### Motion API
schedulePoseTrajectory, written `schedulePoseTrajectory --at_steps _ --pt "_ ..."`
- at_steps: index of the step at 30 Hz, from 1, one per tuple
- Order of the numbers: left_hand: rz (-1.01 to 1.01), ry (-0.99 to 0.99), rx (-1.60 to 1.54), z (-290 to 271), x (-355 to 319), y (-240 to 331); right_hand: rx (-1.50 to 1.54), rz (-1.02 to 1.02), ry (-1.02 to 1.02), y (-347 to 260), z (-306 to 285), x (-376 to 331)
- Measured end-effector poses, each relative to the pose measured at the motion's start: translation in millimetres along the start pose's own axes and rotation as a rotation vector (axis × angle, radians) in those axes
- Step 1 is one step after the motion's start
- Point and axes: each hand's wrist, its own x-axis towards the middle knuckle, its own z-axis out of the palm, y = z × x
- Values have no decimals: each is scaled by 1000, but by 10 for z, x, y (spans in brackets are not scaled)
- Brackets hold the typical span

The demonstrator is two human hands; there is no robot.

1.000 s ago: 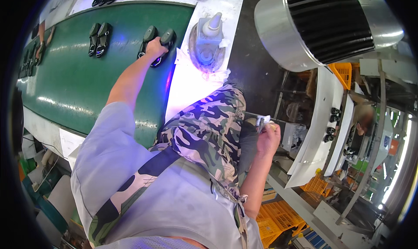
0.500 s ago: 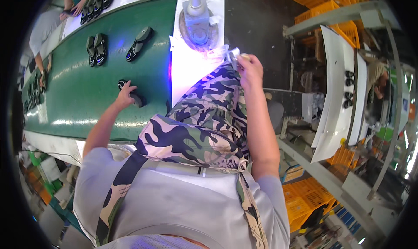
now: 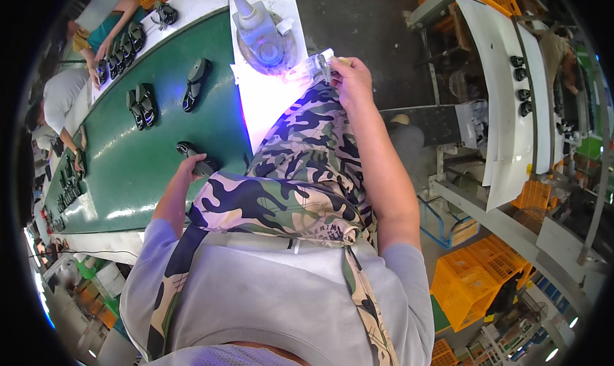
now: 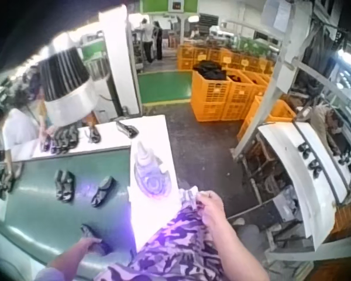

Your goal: Wiping and polishing finished shoes on a conveyor belt using a cloth and liquid.

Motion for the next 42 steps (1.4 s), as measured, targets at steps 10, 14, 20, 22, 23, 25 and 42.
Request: schedulePoseTrajectory --at_steps 10,14,20,22,23,25,42 --pt "918 -544 -737 1125 -1219 1069 -68 -16 91 -2 -508 -66" --pt "1544 -320 -339 1612 -2006 1698 -244 -200 -25 -173 -179 -237" --pt "1999 -240 107 2024 -2701 2079 -317 -412 -149 -553 338 -536" --pt "2092 -359 -60 2162 -2666 2088 -316 -424 -166 -601 327 -576" --pt "2095 -373 -59 2191 -2703 2097 -323 -427 -128 -618 304 -575" --pt "2172 -326 59 2217 -2788 2109 -331 -431 -84 -636 257 -566" --pt "2293 -72 307 2224 -2969 2118 -126 -368 -228 -694 380 -861"
